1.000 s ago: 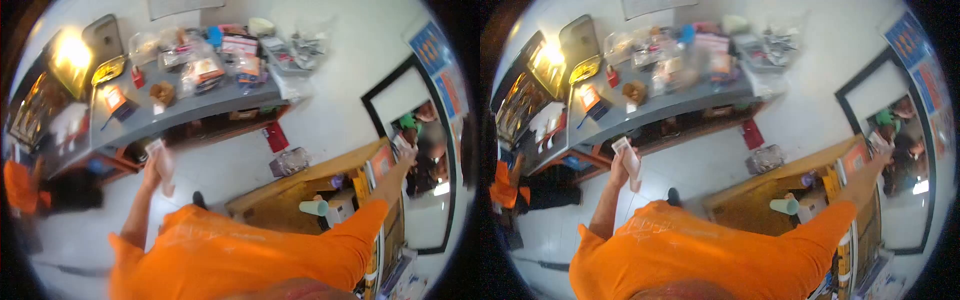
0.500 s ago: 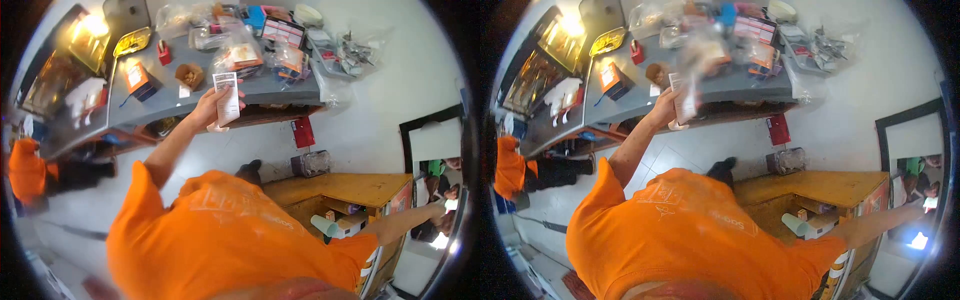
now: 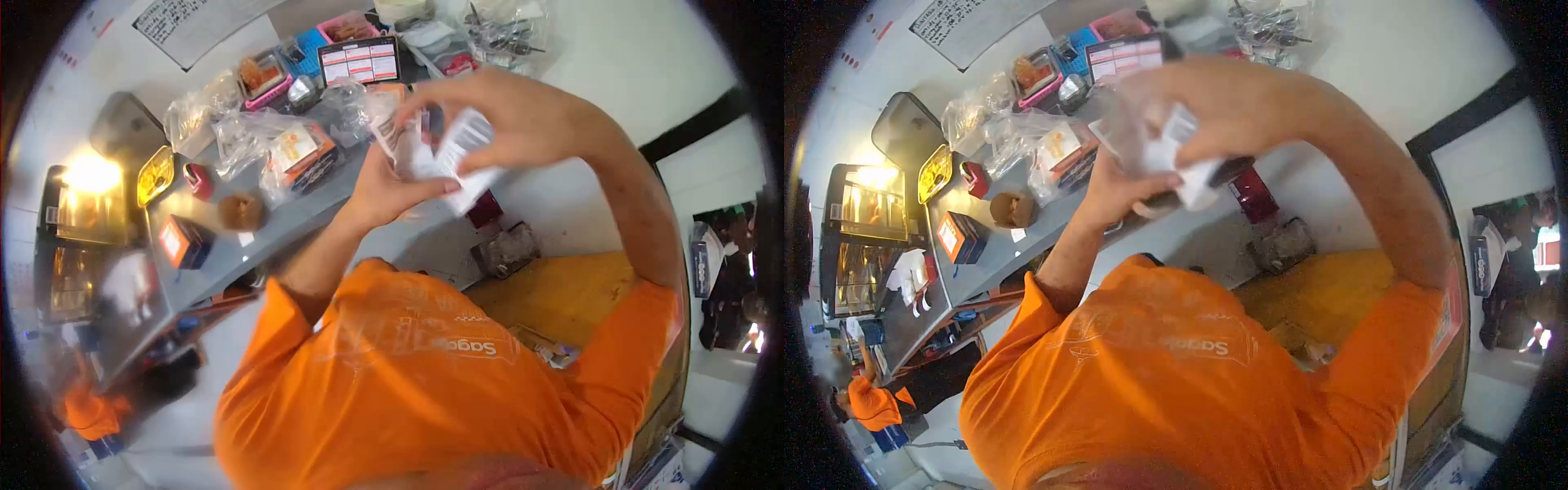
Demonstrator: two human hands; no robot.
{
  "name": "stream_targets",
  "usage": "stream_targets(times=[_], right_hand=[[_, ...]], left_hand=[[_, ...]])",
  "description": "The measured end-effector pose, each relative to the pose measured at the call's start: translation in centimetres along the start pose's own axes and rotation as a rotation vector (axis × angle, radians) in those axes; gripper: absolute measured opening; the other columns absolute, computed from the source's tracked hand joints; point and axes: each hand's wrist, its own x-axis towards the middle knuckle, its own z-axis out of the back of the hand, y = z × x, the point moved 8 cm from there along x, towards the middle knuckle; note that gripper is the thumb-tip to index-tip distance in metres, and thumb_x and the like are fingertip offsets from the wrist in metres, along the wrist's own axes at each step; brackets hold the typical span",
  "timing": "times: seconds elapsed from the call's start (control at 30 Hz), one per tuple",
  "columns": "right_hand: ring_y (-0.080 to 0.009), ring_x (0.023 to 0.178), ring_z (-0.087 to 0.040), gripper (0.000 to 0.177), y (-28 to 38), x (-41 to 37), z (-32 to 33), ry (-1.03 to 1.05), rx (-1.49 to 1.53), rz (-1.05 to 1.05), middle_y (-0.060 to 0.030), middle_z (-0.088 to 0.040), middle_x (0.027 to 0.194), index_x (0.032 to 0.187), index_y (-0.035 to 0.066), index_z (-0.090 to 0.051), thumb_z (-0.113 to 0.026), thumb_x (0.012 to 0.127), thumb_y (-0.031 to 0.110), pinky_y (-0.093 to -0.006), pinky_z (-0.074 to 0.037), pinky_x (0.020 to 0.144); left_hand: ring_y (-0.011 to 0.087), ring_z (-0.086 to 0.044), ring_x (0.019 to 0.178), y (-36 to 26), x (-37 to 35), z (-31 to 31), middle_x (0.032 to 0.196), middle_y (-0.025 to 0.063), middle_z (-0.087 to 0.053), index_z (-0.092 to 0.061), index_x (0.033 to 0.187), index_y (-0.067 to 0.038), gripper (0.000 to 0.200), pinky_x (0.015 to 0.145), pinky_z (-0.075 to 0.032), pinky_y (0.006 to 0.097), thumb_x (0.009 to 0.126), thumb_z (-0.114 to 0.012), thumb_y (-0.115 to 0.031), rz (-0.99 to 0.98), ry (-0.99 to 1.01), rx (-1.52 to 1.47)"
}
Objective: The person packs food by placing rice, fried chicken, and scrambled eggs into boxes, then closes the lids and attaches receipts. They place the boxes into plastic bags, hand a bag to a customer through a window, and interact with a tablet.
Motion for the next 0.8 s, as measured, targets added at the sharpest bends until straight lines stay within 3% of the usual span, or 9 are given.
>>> stream_targets(times=[0.07,0.2,0.27,0.3,0.37,0.4,0.57,0.63,0.8], right_hand=[[-0.0109,0.075,-0.059,0.054,-6.9,1.5,2.5,-0.205,0.353,-0.26,-0.0056,-0.064,0.09,0.124,0.007,-0.051,-0.067,0.073,0.0,-0.0229,-0.048,0.069],[-0.0114,0.066,-0.06,0.037,-23.2,-0.7,1.8,-0.955,0.601,-0.259,-0.0043,-0.063,0.081,0.116,0.005,-0.054,-0.065,0.081,0.004,-0.0232,-0.049,0.059],[-0.0105,0.064,-0.059,0.023,-35.4,-1.7,-4.5,-0.929,0.64,-0.463,-0.0026,-0.063,0.078,0.108,0.004,-0.059,-0.061,0.086,0.012,-0.0227,-0.045,0.055],[-0.0094,0.065,-0.058,0.018,-41.5,-2.6,-9.2,-0.87,0.62,-0.709,-0.0007,-0.062,0.077,0.1,0.009,-0.062,-0.058,0.09,0.023,-0.0219,-0.043,0.054],[-0.0113,0.062,-0.057,0.032,-50.4,-3.7,-17.6,-0.772,0.529,-0.973,-0.0004,-0.06,0.075,0.098,0.009,-0.061,-0.057,0.088,0.039,-0.0249,-0.043,0.048],[-0.0119,0.061,-0.057,0.038,-52.6,-4.2,-20.5,-0.74,0.556,-1.132,-0.0005,-0.059,0.074,0.099,0.009,-0.06,-0.057,0.087,0.045,-0.0259,-0.043,0.047],[-0.0137,0.057,-0.056,0.05,-55.5,-2.6,-26.9,-0.727,0.938,-1.242,-0.0022,-0.059,0.074,0.108,0.01,-0.056,-0.059,0.082,0.053,-0.031,-0.045,0.047],[-0.0125,0.056,-0.055,0.045,-54.9,-2.7,-26.8,-0.888,1.084,-1.225,-0.0024,-0.059,0.074,0.106,0.01,-0.057,-0.062,0.083,0.048,-0.0294,-0.045,0.047],[-0.0104,0.055,-0.054,0.031,-53.1,-2.2,-25.3,-0.952,1.041,-1.138,-0.0013,-0.06,0.073,0.104,0.007,-0.061,-0.062,0.086,0.032,-0.0253,-0.042,0.046]], left_hand=[[0.0146,-0.056,0.1,2.9,1.6,1.9,0.105,0.0074,-0.059,-0.049,0.105,-0.003,0.041,0.087,-0.047,0.0327,0.072,-0.074,0.0,0.085,-0.107,-0.104],[0.0148,-0.059,0.094,6.9,3.7,6.4,0.1,0.0083,-0.062,-0.049,0.111,-0.001,0.042,0.083,-0.048,0.0304,0.075,-0.071,0.001,0.163,-0.302,-0.179],[0.0153,-0.059,0.096,8.2,5.0,8.2,0.103,0.0083,-0.062,-0.049,0.114,0.0,0.042,0.084,-0.048,0.0304,0.077,-0.069,0.001,0.17,-0.352,-0.13],[0.0153,-0.059,0.096,8.6,5.8,8.9,0.103,0.0083,-0.062,-0.049,0.114,0.0,0.042,0.084,-0.048,0.0304,0.077,-0.069,0.001,0.174,-0.366,-0.125],[0.0151,-0.059,0.097,8.5,7.4,10.0,0.105,0.0073,-0.062,-0.048,0.117,0.0,0.042,0.085,-0.048,0.0304,0.08,-0.067,0.001,0.06,-0.363,-0.086],[0.0151,-0.059,0.097,9.0,7.9,10.6,0.105,0.0073,-0.062,-0.048,0.117,0.0,0.042,0.085,-0.048,0.0304,0.08,-0.067,0.001,0.072,-0.371,-0.085],[0.0153,-0.057,0.102,12.0,10.3,13.1,0.111,0.0078,-0.06,-0.046,0.121,0.001,0.042,0.089,-0.046,0.03,0.083,-0.064,0.001,0.157,-0.332,-0.092],[0.0154,-0.056,0.103,13.4,10.9,13.7,0.112,0.0081,-0.06,-0.046,0.121,0.001,0.041,0.09,-0.045,0.0302,0.083,-0.063,0.001,0.172,-0.331,-0.153],[0.016,-0.055,0.106,15.2,12.7,14.2,0.114,0.0086,-0.059,-0.046,0.121,0.001,0.04,0.092,-0.042,0.0305,0.084,-0.062,0.0,0.212,-0.317,-0.195]])
